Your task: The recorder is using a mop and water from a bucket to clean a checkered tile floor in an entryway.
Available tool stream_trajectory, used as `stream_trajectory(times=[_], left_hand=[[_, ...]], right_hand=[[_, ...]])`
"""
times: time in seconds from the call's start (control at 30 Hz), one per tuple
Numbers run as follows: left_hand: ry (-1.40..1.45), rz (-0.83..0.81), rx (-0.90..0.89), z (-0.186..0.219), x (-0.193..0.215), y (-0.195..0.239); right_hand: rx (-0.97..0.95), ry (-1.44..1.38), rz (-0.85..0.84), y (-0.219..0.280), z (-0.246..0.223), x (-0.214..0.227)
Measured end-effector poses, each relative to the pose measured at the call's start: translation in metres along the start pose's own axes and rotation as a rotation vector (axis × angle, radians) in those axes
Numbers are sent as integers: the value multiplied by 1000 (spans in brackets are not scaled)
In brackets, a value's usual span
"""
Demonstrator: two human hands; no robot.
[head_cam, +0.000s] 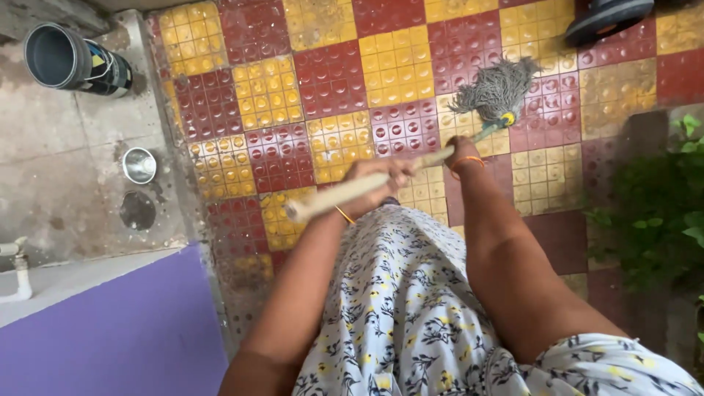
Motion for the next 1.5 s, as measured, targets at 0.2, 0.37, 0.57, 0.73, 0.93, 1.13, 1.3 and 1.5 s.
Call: stream_trajectory(times=[0.2, 0.37, 0.57, 0.73, 0.93, 1.13, 1.3, 1.5], left_hand=[[-118, 348, 342, 67, 67, 61], [-180, 361, 160, 154, 87, 128], [-498, 452, 272, 231, 99, 187], [-494, 560, 335, 208, 100, 220], [-329, 512, 264, 179, 104, 230], [-112, 282, 230, 114, 79, 143], [-23, -39, 101, 84, 23, 32], [-61, -335, -75, 9, -70, -67]], right_hand=[[154, -8, 17, -24, -112, -23], [278, -229, -45, -4, -248, -49], [618, -125, -406, 33, -387, -75], [742, -10, -590, 51, -427, -61], [641, 144, -628, 58, -386, -15], [352, 205, -478, 49, -241, 14], [-90, 128, -343, 67, -97, 56], [-268, -45, -33, 97, 173, -49]])
Point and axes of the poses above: each hand's wrist, its own y-axis away from the middle knuckle, its own x-axis out of the back of the hand, z = x × y, the point moved 1 cm from there along -y, towards the middle knuckle, and after that the axes turned 7 degrees about x, right-handed, at the moved point
